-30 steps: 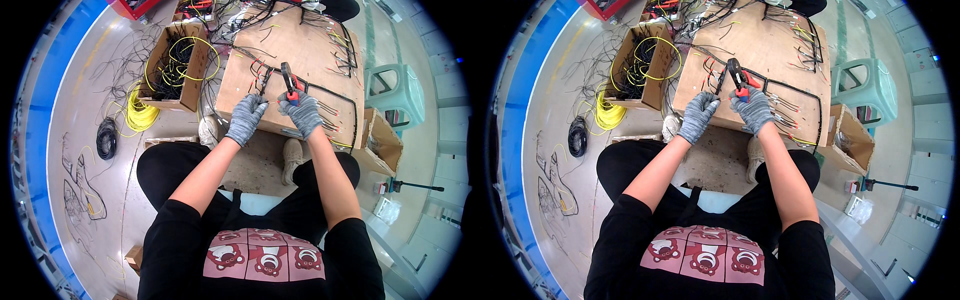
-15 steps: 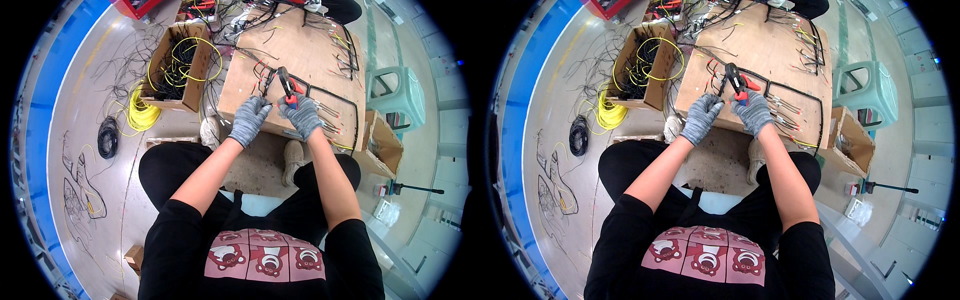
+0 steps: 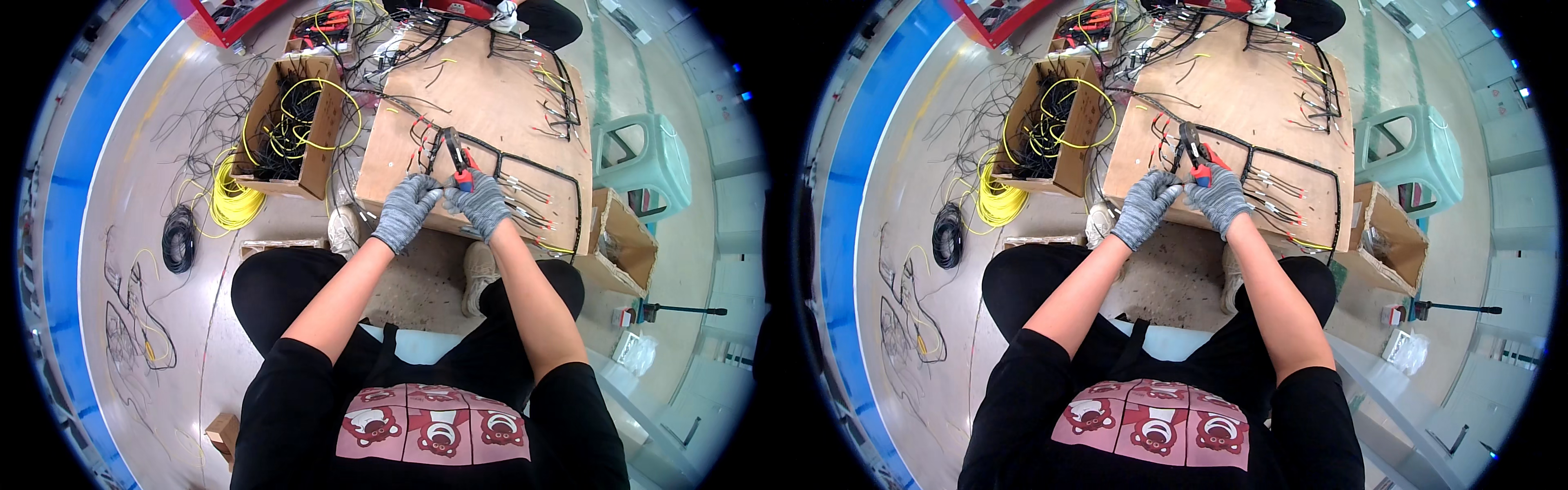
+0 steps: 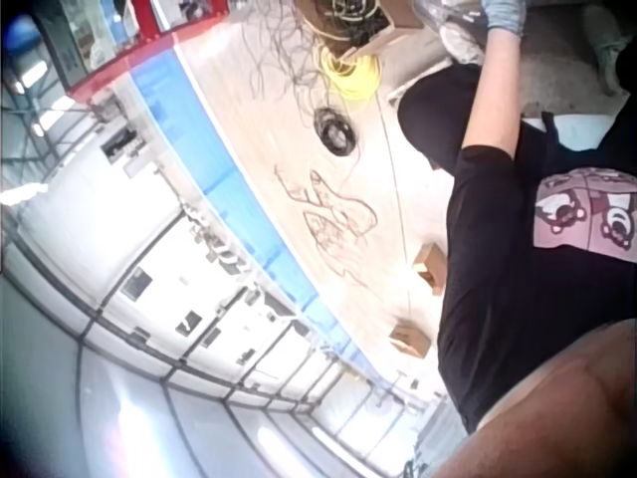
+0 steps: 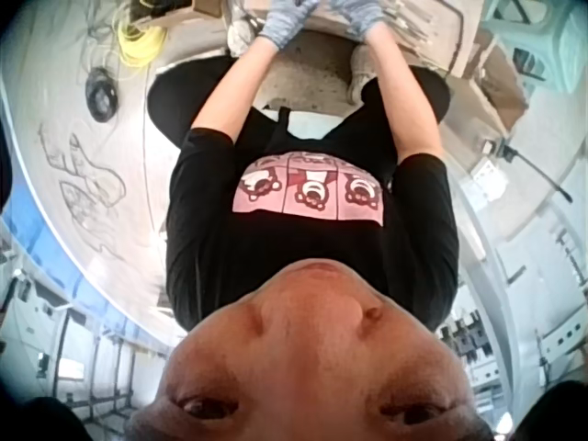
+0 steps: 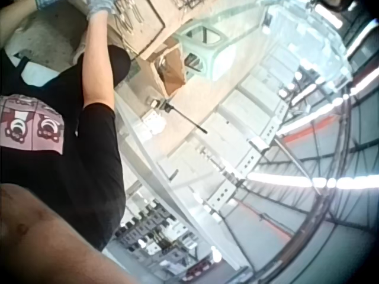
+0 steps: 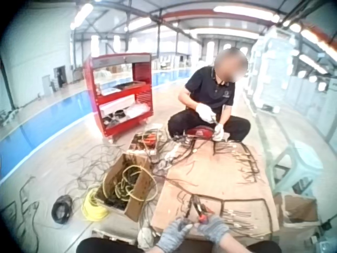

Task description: The person strips insulation from multiple black wires using red-handled wire strippers and places the stripped ends on a cardboard work surface. A coworker across the table also strips wires. The person occasionally reaches for new wires from a nearby box.

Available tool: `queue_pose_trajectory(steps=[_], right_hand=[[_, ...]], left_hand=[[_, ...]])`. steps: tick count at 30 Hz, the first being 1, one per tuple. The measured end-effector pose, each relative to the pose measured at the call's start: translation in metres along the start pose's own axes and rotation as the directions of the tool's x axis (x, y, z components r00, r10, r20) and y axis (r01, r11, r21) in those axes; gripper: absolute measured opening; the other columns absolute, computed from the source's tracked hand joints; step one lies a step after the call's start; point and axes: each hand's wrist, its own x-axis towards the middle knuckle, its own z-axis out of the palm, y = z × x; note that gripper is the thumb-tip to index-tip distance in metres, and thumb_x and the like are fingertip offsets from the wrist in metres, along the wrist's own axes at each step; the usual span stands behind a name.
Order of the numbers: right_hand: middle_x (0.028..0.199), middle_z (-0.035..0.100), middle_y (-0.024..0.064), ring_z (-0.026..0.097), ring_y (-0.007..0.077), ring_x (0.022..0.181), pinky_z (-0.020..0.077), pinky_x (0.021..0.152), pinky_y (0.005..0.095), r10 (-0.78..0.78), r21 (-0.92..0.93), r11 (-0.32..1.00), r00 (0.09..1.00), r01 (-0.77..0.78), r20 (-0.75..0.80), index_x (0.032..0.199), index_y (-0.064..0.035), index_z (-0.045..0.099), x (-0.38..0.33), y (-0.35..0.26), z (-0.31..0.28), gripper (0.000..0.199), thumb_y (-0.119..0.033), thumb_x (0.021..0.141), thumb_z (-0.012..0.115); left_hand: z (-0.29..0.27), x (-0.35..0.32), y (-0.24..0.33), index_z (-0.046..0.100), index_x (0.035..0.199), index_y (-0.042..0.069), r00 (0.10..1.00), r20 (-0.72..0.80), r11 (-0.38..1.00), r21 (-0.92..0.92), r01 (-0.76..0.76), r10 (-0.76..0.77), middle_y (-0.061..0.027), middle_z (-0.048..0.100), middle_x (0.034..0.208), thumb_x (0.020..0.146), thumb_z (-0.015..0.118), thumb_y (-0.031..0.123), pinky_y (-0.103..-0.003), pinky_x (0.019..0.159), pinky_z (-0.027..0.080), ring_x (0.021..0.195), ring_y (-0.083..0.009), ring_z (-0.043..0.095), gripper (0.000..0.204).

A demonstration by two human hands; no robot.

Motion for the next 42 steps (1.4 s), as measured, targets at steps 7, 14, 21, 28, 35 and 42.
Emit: queue_pose_trajectory(steps=[7, 14, 21, 28, 35, 42], right_hand=[[0.069, 0.06, 0.0153, 0.06, 0.0289, 0.064, 0.0478, 0.062, 0.0368, -0.14, -0.424, 0.903, 0.979, 0.065, -0.148, 0.088, -0.0018, 0.057, 0.005, 0.016, -0.003, 0.026, -0.022, 0.073, 0.061], [0.094, 0.056, 0.0192, 0.056, 0.0326, 0.081, 0.046, 0.071, 0.0351, -0.321, -0.42, 0.889, 0.902, 0.182, -0.29, 0.11, -0.0024, 0.046, 0.001, 0.024, -0.009, 0.046, -0.009, 0.067, 0.06], [0.094, 0.051, 0.0067, 0.048, 0.0163, 0.079, 0.0428, 0.074, 0.0259, -0.129, 0.071, 0.989, 0.991, 0.128, 0.02, 0.124, -0.0045, 0.04, 0.021, 0.036, -0.016, 0.059, -0.007, 0.069, 0.061], [0.079, 0.053, 0.0051, 0.049, 0.015, 0.072, 0.0434, 0.066, 0.0291, 0.165, -0.108, 0.984, 0.96, -0.144, 0.226, 0.098, -0.0019, 0.05, -0.023, 0.016, -0.007, 0.032, -0.023, 0.077, 0.061], [0.078, 0.054, 0.0036, 0.049, 0.0138, 0.07, 0.0428, 0.065, 0.0292, 0.182, 0.131, 0.966, 0.949, -0.221, 0.257, 0.096, -0.0043, 0.052, -0.023, 0.044, -0.006, 0.028, -0.019, 0.075, 0.062], [0.08, 0.054, 0.0038, 0.049, 0.014, 0.071, 0.0435, 0.068, 0.0283, 0.216, 0.022, 0.973, 0.938, -0.23, 0.271, 0.098, -0.004, 0.051, -0.027, 0.029, -0.003, 0.03, -0.019, 0.074, 0.062]], left_hand=[[-0.001, 0.0, 0.007, 0.06, 0.089, 0.0, 0.999, -0.048, 0.991, 0.134, -0.005, 0.012, -0.0067, 0.06, 0.076, 0.082, 0.062, 0.014, -0.026, 0.066, 0.046, 0.068, -0.012, 0.055, 0.015], [-0.004, 0.006, -0.001, 0.058, 0.088, 0.0, 0.988, -0.122, 0.995, -0.057, 0.084, -0.091, -0.001, 0.056, 0.071, 0.083, 0.062, 0.014, -0.022, 0.06, 0.043, 0.063, -0.0065, 0.046, 0.015], [-0.003, 0.01, -0.001, 0.059, 0.086, 0.0, 0.983, -0.147, 0.981, -0.177, 0.083, -0.11, -0.0041, 0.056, 0.068, 0.081, 0.062, 0.015, -0.025, 0.059, 0.043, 0.059, -0.0095, 0.047, 0.016], [-0.004, 0.012, -0.008, 0.058, 0.085, 0.0, 0.976, -0.176, 0.987, -0.121, 0.105, -0.125, 0.0006, 0.054, 0.067, 0.082, 0.061, 0.013, -0.022, 0.058, 0.041, 0.06, -0.0061, 0.044, 0.014], [0.0, 0.011, 0.001, 0.059, 0.083, 0.001, 0.983, -0.149, 0.994, -0.01, 0.108, -0.109, 0.002, 0.051, 0.064, 0.081, 0.063, 0.015, -0.022, 0.056, 0.039, 0.059, -0.0058, 0.042, 0.014], [-0.002, 0.009, 0.004, 0.06, 0.086, 0.001, 0.988, -0.146, 0.996, 0.063, 0.063, -0.053, -0.0081, 0.059, 0.07, 0.081, 0.062, 0.017, -0.029, 0.061, 0.045, 0.062, -0.0168, 0.054, 0.017]])
